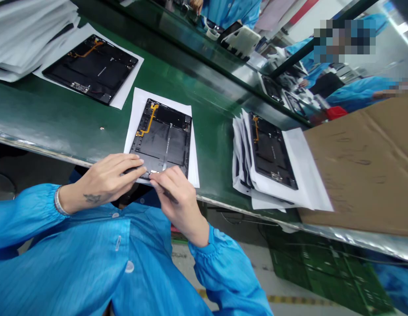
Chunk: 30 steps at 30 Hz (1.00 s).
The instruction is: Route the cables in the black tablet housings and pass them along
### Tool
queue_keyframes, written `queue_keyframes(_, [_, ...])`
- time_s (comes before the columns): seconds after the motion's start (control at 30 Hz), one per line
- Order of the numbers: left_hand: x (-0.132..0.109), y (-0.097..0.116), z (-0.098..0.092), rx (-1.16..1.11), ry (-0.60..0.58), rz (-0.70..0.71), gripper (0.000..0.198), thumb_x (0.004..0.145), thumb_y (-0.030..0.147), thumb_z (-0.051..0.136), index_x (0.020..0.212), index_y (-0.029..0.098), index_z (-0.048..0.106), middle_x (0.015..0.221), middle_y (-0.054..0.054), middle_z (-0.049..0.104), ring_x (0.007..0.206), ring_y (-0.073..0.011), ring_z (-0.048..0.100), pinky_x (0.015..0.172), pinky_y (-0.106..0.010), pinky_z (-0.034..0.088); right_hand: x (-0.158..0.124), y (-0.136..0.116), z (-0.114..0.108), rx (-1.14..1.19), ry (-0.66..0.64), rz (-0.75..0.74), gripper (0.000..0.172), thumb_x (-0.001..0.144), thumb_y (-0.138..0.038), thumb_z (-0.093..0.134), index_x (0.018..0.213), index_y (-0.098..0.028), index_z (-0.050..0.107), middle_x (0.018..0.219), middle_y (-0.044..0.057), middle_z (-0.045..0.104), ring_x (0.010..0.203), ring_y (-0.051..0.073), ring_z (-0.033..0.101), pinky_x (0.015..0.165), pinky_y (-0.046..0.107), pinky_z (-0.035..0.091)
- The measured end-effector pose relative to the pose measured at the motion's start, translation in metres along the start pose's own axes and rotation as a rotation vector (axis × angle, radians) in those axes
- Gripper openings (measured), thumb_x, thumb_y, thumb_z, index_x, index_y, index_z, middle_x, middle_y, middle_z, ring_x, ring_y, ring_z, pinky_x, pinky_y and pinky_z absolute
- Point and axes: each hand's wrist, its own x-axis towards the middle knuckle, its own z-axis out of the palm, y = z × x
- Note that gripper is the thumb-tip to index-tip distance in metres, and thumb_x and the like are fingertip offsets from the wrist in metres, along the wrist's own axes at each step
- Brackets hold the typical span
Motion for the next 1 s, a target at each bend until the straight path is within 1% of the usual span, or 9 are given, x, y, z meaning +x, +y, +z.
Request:
queue_keyframes(0.1, [-0.001, 0.001, 0.000, -0.007, -0.001, -0.004, 0.024, 0.095, 0.011, 0.055, 0.115, 0.007, 0.068, 0.116, -0.015, 0.073, 0.111, -0.0285, 0.069, 0.093, -0.040, 0.060, -0.001, 0.000, 0.001, 0.018, 0.067, 0.031, 0.017, 0.095, -0.010, 0.057, 0.102, -0.021, 0.069, 0.087, 0.006, 0.071, 0.083, 0.019, 0.063, 0.073, 0.035, 0.053])
queue_keyframes(0.27, [-0.004, 0.000, 0.001, 0.006, 0.001, -0.006, 0.024, 0.096, 0.012, 0.055, 0.117, 0.009, 0.066, 0.118, -0.014, 0.073, 0.114, -0.0276, 0.069, 0.095, -0.041, 0.059, -0.004, 0.003, -0.002, 0.067, 0.043, 0.029, 0.017, 0.095, -0.013, 0.059, 0.101, -0.022, 0.072, 0.088, 0.005, 0.074, 0.084, 0.020, 0.066, 0.076, 0.038, 0.054])
queue_keyframes(0.33, [-0.006, -0.001, 0.001, -0.010, 0.015, -0.002, 0.022, 0.096, 0.013, 0.057, 0.116, 0.011, 0.065, 0.120, -0.014, 0.072, 0.117, -0.0270, 0.068, 0.097, -0.040, 0.059, -0.008, 0.010, -0.007, 0.129, 0.174, 0.099, 0.016, 0.096, -0.015, 0.059, 0.097, -0.023, 0.073, 0.089, 0.005, 0.074, 0.084, 0.020, 0.067, 0.076, 0.037, 0.054])
queue_keyframes(0.43, [-0.011, -0.002, 0.002, -0.059, 0.048, 0.024, 0.012, 0.095, 0.014, 0.060, 0.106, 0.015, 0.066, 0.117, -0.012, 0.073, 0.118, -0.0257, 0.068, 0.096, -0.038, 0.060, -0.019, 0.026, -0.016, 0.161, 0.465, 0.307, 0.015, 0.097, -0.025, 0.060, 0.094, -0.023, 0.074, 0.086, 0.004, 0.071, 0.080, 0.018, 0.067, 0.074, 0.035, 0.055])
queue_keyframes(0.53, [-0.014, -0.003, 0.003, -0.075, 0.064, 0.038, 0.010, 0.094, 0.009, 0.059, 0.100, 0.016, 0.065, 0.112, -0.011, 0.073, 0.117, -0.0250, 0.068, 0.093, -0.037, 0.060, -0.033, 0.041, -0.020, 0.211, 0.582, 0.429, 0.016, 0.097, -0.031, 0.061, 0.095, -0.022, 0.075, 0.084, 0.002, 0.069, 0.076, 0.016, 0.067, 0.073, 0.033, 0.055])
queue_keyframes(0.7, [-0.014, -0.007, -0.002, -0.085, 0.055, 0.048, 0.013, 0.093, 0.006, 0.059, 0.103, 0.014, 0.063, 0.113, -0.012, 0.072, 0.118, -0.0261, 0.067, 0.095, -0.037, 0.059, -0.047, 0.040, -0.015, 0.209, 0.619, 0.415, 0.016, 0.096, -0.030, 0.062, 0.095, -0.022, 0.076, 0.084, 0.003, 0.070, 0.078, 0.017, 0.067, 0.075, 0.035, 0.057])
queue_keyframes(0.8, [-0.017, -0.015, -0.013, -0.077, -0.005, 0.023, 0.015, 0.093, 0.006, 0.058, 0.105, 0.015, 0.063, 0.117, -0.013, 0.070, 0.124, -0.0268, 0.064, 0.101, -0.039, 0.057, -0.048, 0.028, -0.011, 0.189, 0.600, 0.277, 0.019, 0.097, -0.025, 0.059, 0.106, -0.025, 0.075, 0.079, 0.002, 0.069, 0.076, 0.019, 0.067, 0.074, 0.039, 0.059])
queue_keyframes(0.87, [-0.020, -0.021, -0.022, -0.059, -0.032, -0.025, 0.016, 0.093, 0.006, 0.059, 0.106, 0.015, 0.062, 0.119, -0.014, 0.069, 0.125, -0.0271, 0.063, 0.104, -0.041, 0.056, -0.049, 0.020, -0.007, 0.127, 0.491, 0.142, 0.029, 0.098, -0.020, 0.056, 0.121, -0.028, 0.071, 0.084, 0.003, 0.074, 0.082, 0.021, 0.070, 0.077, 0.040, 0.060])
queue_keyframes(1.0, [-0.027, -0.027, -0.032, -0.040, -0.037, -0.119, 0.016, 0.093, 0.010, 0.061, 0.107, 0.018, 0.062, 0.117, -0.011, 0.070, 0.122, -0.0268, 0.065, 0.102, -0.042, 0.057, -0.047, 0.014, 0.006, -0.088, 0.239, -0.110, 0.040, 0.099, -0.020, 0.055, 0.137, -0.026, 0.062, 0.106, 0.007, 0.079, 0.106, 0.025, 0.073, 0.098, 0.048, 0.058])
